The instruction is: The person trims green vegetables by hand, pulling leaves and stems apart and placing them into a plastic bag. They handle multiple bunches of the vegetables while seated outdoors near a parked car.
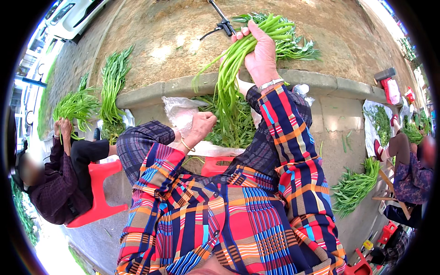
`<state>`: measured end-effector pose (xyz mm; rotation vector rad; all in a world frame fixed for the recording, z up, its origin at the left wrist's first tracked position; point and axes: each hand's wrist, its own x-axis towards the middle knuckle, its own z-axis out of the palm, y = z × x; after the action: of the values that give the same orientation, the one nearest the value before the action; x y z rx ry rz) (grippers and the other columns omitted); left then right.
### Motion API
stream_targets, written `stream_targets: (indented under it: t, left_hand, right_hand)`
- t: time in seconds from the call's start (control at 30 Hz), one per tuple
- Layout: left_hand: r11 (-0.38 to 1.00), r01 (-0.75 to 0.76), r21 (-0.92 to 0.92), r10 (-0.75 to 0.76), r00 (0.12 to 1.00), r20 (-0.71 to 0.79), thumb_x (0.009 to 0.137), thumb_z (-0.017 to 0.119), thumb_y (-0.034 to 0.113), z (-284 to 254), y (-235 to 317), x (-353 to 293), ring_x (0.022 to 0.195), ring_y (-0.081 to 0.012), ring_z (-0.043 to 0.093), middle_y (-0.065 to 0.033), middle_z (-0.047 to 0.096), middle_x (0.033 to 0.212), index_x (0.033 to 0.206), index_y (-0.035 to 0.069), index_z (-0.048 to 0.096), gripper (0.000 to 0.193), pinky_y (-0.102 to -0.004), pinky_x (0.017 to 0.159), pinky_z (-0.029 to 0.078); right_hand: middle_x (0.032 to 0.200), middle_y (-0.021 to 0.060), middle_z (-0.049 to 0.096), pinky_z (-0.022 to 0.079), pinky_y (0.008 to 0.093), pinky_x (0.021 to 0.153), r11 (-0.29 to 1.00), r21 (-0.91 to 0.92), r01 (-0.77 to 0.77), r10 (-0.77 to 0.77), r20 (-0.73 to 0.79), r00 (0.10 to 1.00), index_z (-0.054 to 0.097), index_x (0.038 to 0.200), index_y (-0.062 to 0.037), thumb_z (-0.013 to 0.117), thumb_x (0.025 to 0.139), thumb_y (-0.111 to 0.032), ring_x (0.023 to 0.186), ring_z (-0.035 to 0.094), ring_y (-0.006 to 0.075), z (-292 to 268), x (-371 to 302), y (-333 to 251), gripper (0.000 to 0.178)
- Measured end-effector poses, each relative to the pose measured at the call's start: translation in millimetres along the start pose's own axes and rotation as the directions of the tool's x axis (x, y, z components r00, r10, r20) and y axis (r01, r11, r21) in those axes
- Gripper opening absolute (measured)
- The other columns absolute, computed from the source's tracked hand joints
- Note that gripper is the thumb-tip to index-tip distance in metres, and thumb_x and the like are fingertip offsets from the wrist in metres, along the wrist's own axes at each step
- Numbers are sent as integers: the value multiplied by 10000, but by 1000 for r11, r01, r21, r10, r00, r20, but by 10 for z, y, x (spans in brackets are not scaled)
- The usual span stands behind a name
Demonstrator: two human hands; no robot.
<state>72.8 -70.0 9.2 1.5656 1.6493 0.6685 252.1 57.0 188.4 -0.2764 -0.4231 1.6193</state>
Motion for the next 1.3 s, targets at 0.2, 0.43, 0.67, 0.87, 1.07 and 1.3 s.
stream_targets:
  t: [0.2,0.43,0.67,0.87,1.07,1.3]
  left_hand:
    - [986,-96,133,70,980,188,681,506,152,25,-163,-83,698,-281,595,-107,598,667,736,86,627,149,-389,655,465]
    - [931,-207,302,221,975,-13,740,519,158,-158,34,-103,758,-294,576,-130,586,770,869,73,594,172,-370,674,455]
    - [954,-292,-64,274,941,-197,756,562,173,-320,492,-88,692,-283,550,-134,557,741,835,25,567,167,-339,616,432]
    - [946,-317,72,324,935,-146,748,556,165,-243,488,-48,678,-286,544,-134,549,729,812,26,576,154,-361,607,428]
    - [964,-244,-100,229,962,-146,737,543,75,-224,386,6,559,-114,542,-54,566,636,758,4,582,84,-249,517,424]
    - [986,135,-95,-130,990,61,680,533,90,-217,-274,98,540,-104,525,-31,577,667,801,36,583,141,-218,514,425]
  right_hand:
    - [619,41,469,432,353,669,998,30,54,-52,-58,997,471,699,-46,560,807,-118,593,468,173,-23,45,-109,157]
    - [617,48,471,427,368,668,994,61,94,-88,-85,992,470,702,-42,566,801,-110,585,469,183,-93,84,-202,154]
    - [624,48,477,431,372,683,995,48,86,-82,-91,992,474,708,-39,573,794,-103,588,481,183,-83,83,-143,146]
    - [629,48,490,452,354,668,997,3,72,-71,-131,989,494,699,-36,570,796,-109,601,500,176,-65,62,-12,143]
    - [628,45,498,466,351,636,992,-60,110,-119,-174,977,498,699,-37,578,788,-97,587,508,171,-52,54,63,133]
    - [624,45,482,452,361,643,988,-41,147,-152,-155,976,482,719,-39,579,790,-97,578,493,181,-26,75,73,134]
